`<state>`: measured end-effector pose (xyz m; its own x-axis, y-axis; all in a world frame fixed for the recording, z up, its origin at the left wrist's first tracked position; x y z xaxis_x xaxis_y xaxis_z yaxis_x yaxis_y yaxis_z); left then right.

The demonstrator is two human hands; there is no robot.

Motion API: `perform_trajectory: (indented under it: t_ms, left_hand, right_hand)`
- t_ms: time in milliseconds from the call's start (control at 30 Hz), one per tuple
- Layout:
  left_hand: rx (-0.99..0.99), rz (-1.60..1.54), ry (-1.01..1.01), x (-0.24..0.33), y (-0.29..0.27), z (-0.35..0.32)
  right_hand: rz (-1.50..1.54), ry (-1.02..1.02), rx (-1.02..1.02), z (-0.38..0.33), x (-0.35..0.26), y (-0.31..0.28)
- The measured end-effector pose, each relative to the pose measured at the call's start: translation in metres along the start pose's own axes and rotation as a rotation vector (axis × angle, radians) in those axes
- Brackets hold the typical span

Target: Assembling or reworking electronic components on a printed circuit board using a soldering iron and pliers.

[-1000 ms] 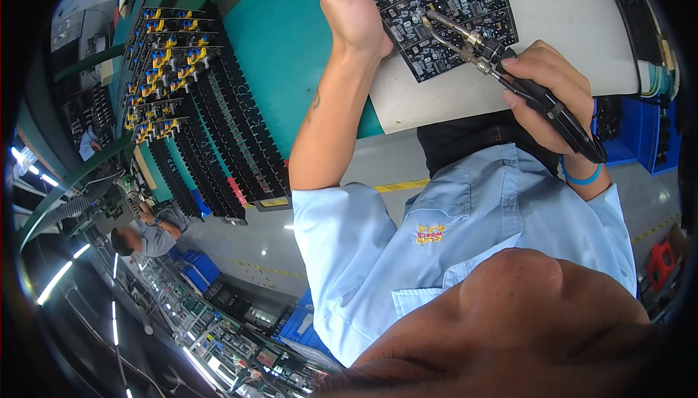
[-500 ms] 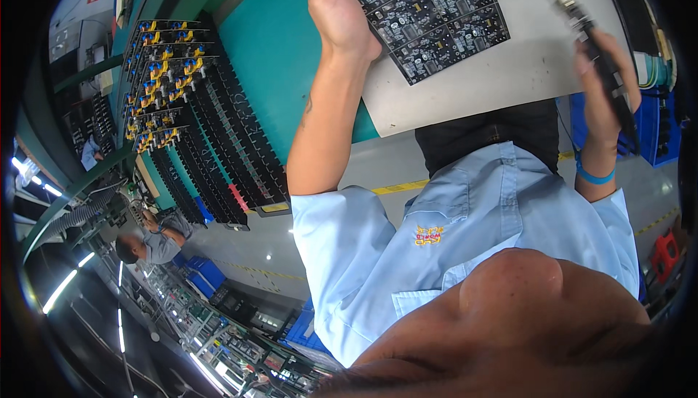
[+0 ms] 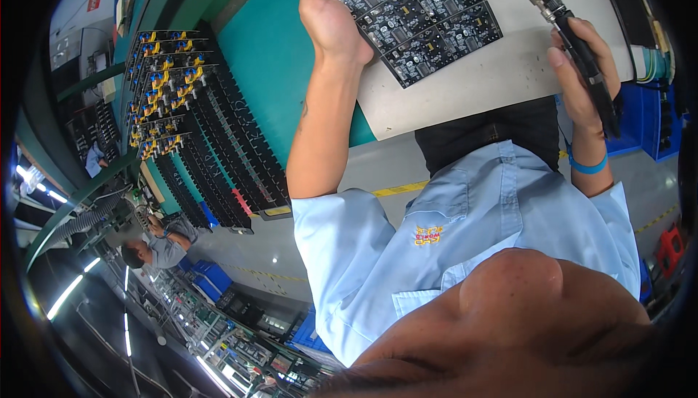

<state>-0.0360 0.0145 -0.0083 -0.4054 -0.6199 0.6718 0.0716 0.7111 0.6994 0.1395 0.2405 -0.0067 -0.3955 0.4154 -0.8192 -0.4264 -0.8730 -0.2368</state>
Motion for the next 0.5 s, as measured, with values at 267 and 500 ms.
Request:
perform_trajectory:
  t_ms: [267, 500]
  left_hand:
    - [-0.012, -0.024, -0.017, -0.0011, -0.0027, 0.0003]
    - [0.058, 0.019, -0.018, -0.0039, -0.0031, -0.0005]
  right_hand:
    - [-0.017, -0.007, -0.067, -0.0015, 0.0092, 0.0028]
    - [-0.018, -0.006, -0.081, -0.0009, 0.0090, 0.0032]
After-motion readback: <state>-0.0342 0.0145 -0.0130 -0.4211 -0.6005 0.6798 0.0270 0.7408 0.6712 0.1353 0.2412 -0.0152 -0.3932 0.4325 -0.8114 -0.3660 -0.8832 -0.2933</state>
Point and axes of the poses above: each hand's wrist, its own z-axis towards the middle knuckle, its own y-axis out of the palm, x = y × z, the point moved 4 cm from there along z, towards the middle knuckle, and after that the axes turned 2 degrees about -x, right-handed, at the moved point
